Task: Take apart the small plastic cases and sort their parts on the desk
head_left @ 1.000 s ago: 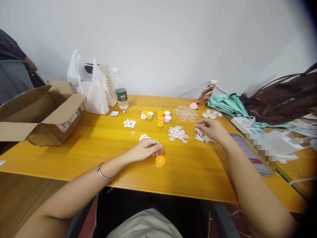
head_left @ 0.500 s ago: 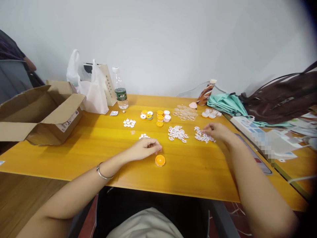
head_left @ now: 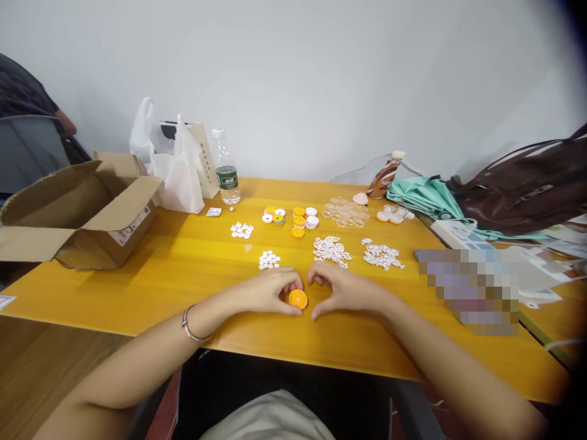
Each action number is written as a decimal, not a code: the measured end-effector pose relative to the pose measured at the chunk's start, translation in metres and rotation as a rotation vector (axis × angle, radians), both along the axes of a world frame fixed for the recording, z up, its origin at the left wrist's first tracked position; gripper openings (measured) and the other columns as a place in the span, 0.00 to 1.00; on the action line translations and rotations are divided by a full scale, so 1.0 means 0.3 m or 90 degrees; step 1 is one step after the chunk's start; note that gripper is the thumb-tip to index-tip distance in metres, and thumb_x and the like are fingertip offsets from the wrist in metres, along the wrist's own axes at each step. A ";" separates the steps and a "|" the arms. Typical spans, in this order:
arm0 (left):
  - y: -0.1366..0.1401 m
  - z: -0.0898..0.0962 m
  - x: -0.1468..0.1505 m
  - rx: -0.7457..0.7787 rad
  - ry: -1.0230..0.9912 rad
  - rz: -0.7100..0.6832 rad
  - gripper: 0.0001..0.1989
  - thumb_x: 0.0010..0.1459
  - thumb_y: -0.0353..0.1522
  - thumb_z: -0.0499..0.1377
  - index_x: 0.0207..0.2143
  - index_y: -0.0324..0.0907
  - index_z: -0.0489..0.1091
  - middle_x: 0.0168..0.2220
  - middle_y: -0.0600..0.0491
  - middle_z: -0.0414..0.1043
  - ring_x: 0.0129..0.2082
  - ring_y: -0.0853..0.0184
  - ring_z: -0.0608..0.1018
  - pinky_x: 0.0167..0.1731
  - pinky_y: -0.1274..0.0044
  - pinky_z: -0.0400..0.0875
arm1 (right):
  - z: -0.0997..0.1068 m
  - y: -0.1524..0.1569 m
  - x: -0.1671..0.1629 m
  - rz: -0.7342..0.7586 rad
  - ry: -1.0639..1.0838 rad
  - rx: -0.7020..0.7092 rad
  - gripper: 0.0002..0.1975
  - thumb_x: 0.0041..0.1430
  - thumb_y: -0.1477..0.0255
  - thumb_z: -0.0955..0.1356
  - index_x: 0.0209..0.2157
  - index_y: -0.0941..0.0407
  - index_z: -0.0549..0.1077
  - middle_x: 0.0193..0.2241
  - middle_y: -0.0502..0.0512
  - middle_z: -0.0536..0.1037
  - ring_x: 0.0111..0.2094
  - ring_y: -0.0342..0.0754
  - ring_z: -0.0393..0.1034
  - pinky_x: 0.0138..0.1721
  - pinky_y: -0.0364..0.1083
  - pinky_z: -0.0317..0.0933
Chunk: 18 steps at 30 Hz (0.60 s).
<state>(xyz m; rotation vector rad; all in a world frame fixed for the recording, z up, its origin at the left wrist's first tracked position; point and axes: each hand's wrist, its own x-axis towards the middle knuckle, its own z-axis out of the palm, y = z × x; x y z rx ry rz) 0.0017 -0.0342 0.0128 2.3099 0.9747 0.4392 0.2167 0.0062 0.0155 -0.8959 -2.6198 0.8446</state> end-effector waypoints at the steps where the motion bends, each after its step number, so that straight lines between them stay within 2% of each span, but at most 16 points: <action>1: 0.002 0.000 0.000 -0.003 -0.005 0.001 0.16 0.47 0.40 0.62 0.35 0.40 0.66 0.30 0.55 0.66 0.29 0.71 0.67 0.29 0.81 0.60 | -0.015 -0.017 -0.023 0.016 0.001 0.002 0.26 0.35 0.55 0.74 0.34 0.55 0.68 0.30 0.49 0.68 0.30 0.44 0.60 0.30 0.42 0.54; 6: 0.011 0.004 -0.008 -0.049 -0.029 0.021 0.18 0.45 0.41 0.63 0.33 0.38 0.68 0.29 0.54 0.69 0.27 0.72 0.69 0.27 0.81 0.61 | -0.053 -0.041 -0.066 -0.007 0.030 -0.006 0.18 0.44 0.58 0.71 0.29 0.56 0.65 0.28 0.50 0.68 0.29 0.43 0.60 0.30 0.42 0.55; 9: 0.009 0.006 -0.011 -0.072 -0.035 0.052 0.17 0.47 0.41 0.62 0.35 0.37 0.70 0.28 0.53 0.71 0.26 0.72 0.71 0.26 0.81 0.63 | -0.053 -0.040 -0.066 -0.023 0.051 -0.010 0.14 0.45 0.64 0.70 0.30 0.56 0.65 0.28 0.49 0.69 0.29 0.43 0.61 0.30 0.42 0.55; 12: 0.005 0.019 -0.017 -0.097 -0.057 0.047 0.16 0.49 0.40 0.60 0.36 0.37 0.71 0.30 0.52 0.73 0.27 0.72 0.72 0.28 0.81 0.65 | -0.049 -0.043 -0.064 -0.020 0.052 -0.009 0.10 0.46 0.68 0.69 0.29 0.56 0.65 0.29 0.49 0.69 0.30 0.43 0.62 0.31 0.42 0.56; 15: 0.016 0.033 -0.026 -0.068 -0.113 0.062 0.15 0.50 0.39 0.60 0.37 0.38 0.71 0.33 0.51 0.74 0.32 0.70 0.73 0.33 0.80 0.67 | -0.046 -0.045 -0.063 -0.015 0.056 -0.012 0.10 0.47 0.69 0.68 0.30 0.56 0.64 0.28 0.49 0.68 0.29 0.43 0.61 0.31 0.42 0.57; 18: 0.054 0.026 -0.033 -0.026 -0.159 0.130 0.16 0.50 0.38 0.60 0.40 0.39 0.70 0.37 0.50 0.72 0.34 0.70 0.73 0.34 0.79 0.67 | -0.043 -0.046 -0.061 -0.007 0.062 -0.016 0.09 0.47 0.70 0.68 0.31 0.56 0.65 0.29 0.50 0.68 0.30 0.43 0.62 0.31 0.42 0.57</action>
